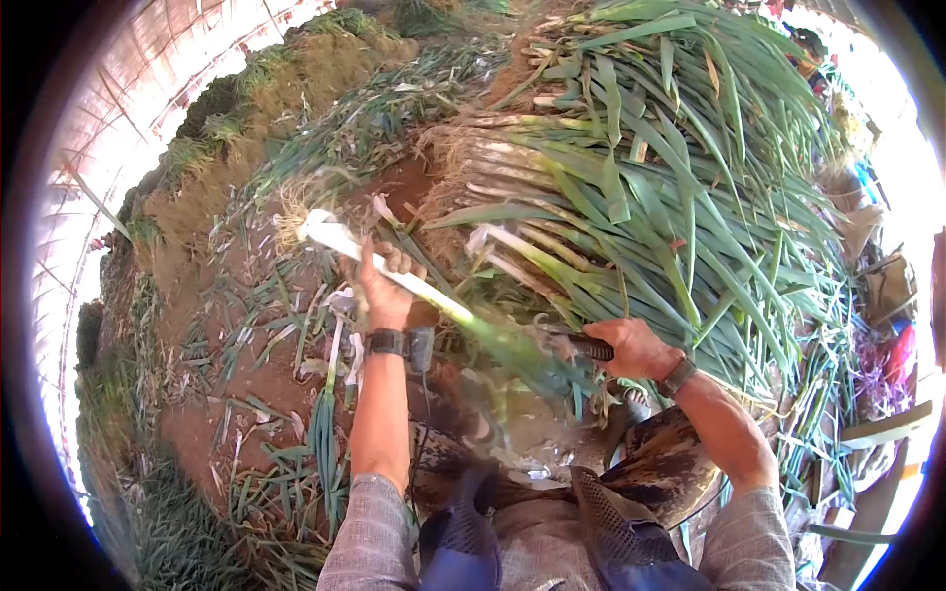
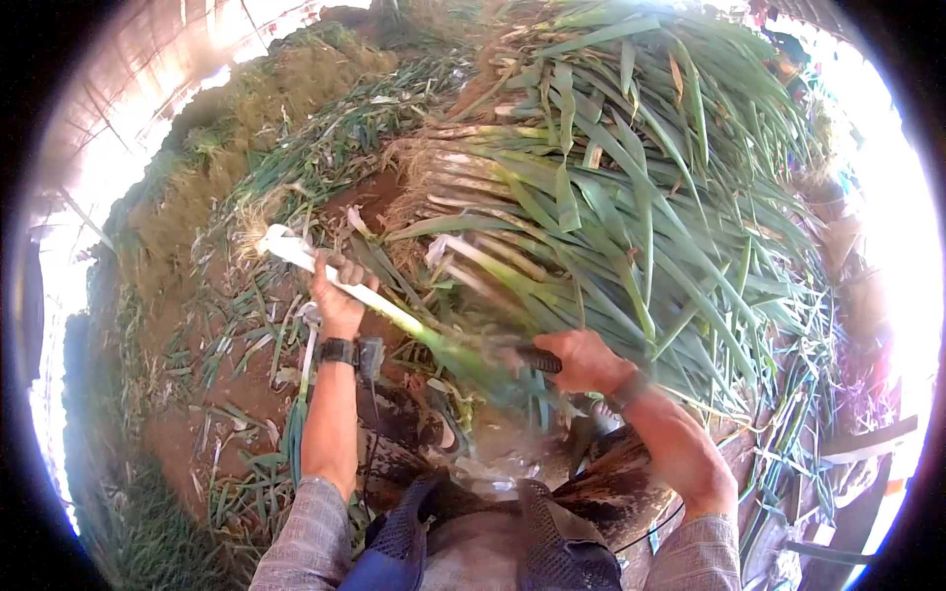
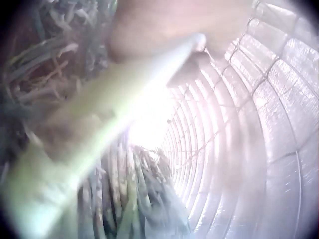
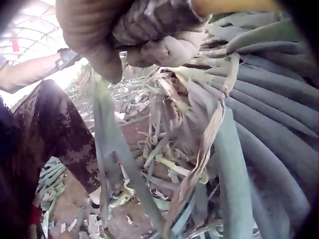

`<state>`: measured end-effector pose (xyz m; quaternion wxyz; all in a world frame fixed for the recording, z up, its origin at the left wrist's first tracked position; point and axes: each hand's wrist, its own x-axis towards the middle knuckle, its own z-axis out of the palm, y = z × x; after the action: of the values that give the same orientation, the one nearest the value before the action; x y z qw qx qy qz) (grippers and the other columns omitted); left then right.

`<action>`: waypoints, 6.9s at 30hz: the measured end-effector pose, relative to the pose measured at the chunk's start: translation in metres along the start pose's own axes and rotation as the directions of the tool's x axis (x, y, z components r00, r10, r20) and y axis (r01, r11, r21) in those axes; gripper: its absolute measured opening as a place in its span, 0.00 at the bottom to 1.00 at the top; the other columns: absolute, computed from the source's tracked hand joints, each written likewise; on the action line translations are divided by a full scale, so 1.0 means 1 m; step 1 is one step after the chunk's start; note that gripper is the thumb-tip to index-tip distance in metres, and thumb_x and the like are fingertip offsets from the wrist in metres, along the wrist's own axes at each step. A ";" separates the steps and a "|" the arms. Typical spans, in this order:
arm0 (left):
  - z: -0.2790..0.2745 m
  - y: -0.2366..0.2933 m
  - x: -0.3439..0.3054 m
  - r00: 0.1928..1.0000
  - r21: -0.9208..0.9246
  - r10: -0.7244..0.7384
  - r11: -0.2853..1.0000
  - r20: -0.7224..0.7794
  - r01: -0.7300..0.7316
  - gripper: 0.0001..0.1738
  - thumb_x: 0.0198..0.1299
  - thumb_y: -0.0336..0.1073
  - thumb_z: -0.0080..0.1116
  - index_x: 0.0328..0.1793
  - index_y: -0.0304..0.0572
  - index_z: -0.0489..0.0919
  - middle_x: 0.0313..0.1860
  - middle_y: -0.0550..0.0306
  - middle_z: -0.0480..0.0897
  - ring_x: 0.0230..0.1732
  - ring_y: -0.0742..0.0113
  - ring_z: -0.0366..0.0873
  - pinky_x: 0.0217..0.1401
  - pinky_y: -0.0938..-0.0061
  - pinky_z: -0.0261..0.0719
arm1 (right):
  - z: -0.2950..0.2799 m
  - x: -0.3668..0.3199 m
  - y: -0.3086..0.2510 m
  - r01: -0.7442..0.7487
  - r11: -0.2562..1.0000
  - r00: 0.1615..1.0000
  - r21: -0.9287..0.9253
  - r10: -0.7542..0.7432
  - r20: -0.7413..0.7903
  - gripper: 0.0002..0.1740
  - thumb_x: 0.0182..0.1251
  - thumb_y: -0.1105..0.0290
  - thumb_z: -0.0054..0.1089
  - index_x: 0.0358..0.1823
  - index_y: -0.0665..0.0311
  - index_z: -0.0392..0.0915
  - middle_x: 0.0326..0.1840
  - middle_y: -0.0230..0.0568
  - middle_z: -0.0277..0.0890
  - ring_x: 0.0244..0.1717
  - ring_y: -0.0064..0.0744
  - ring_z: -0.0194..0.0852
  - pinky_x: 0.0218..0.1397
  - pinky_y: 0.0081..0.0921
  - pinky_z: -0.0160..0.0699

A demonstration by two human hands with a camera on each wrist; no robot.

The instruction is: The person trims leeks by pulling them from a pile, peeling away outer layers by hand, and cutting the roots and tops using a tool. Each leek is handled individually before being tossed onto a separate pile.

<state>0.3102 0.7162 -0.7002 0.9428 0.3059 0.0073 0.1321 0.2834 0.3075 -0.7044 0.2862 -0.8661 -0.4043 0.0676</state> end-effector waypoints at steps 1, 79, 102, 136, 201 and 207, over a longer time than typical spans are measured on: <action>-0.004 -0.006 0.004 0.998 0.007 -0.002 1.000 -0.056 0.002 0.23 0.66 0.62 0.58 0.30 0.53 0.74 0.16 0.71 0.58 0.21 0.72 0.55 0.29 0.66 0.62 | 0.001 0.000 0.001 0.035 0.999 0.999 -0.018 -0.035 -0.018 0.21 0.46 0.72 0.65 0.47 0.58 0.80 0.36 0.47 0.81 0.39 0.56 0.80 0.41 0.47 0.80; -0.045 -0.245 -0.009 0.852 0.351 -0.458 0.778 -0.252 0.522 0.12 0.70 0.31 0.48 0.53 0.30 0.75 0.45 0.44 0.83 0.45 0.50 0.85 0.46 0.54 0.87 | -0.027 -0.049 0.032 -0.460 0.870 0.872 -0.177 0.480 0.095 0.19 0.52 0.64 0.66 0.45 0.62 0.82 0.34 0.59 0.81 0.41 0.61 0.80 0.48 0.48 0.78; -0.043 -0.225 -0.009 0.898 0.301 -0.269 0.875 -0.349 0.379 0.19 0.68 0.46 0.60 0.56 0.38 0.79 0.42 0.56 0.84 0.39 0.65 0.84 0.40 0.65 0.86 | -0.026 -0.028 0.029 -0.452 0.886 0.872 -0.101 0.463 0.160 0.24 0.54 0.64 0.65 0.53 0.64 0.80 0.40 0.58 0.82 0.46 0.58 0.81 0.52 0.46 0.79; 0.016 0.059 0.005 0.968 0.880 -0.186 0.414 -0.167 0.231 0.21 0.66 0.50 0.59 0.49 0.38 0.83 0.45 0.48 0.85 0.46 0.58 0.85 0.44 0.62 0.88 | -0.013 0.007 0.040 -0.429 0.900 0.899 0.080 0.416 0.136 0.27 0.51 0.65 0.68 0.55 0.67 0.80 0.32 0.47 0.80 0.33 0.35 0.77 0.41 0.32 0.77; -0.025 -0.225 -0.053 0.998 0.955 -0.070 0.297 0.006 0.015 0.22 0.70 0.43 0.58 0.61 0.33 0.75 0.50 0.51 0.81 0.50 0.63 0.78 0.54 0.67 0.77 | 0.014 0.075 0.009 -0.263 0.861 0.950 0.435 0.310 -0.041 0.35 0.52 0.61 0.77 0.58 0.73 0.78 0.51 0.48 0.84 0.52 0.34 0.81 0.58 0.31 0.78; -0.125 -0.300 -0.115 0.998 0.957 0.000 0.284 0.065 -0.063 0.19 0.71 0.42 0.57 0.57 0.33 0.77 0.46 0.51 0.83 0.46 0.58 0.80 0.52 0.61 0.78 | -0.047 0.104 -0.027 -0.043 0.491 0.773 0.870 0.568 -0.283 0.17 0.61 0.70 0.70 0.49 0.67 0.79 0.27 0.29 0.72 0.16 0.21 0.67 0.17 0.20 0.64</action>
<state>0.2611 0.5253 -0.9827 0.5697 0.8124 0.0542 0.1121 0.3514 0.3777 -0.6386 0.7402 -0.6677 -0.0562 0.0554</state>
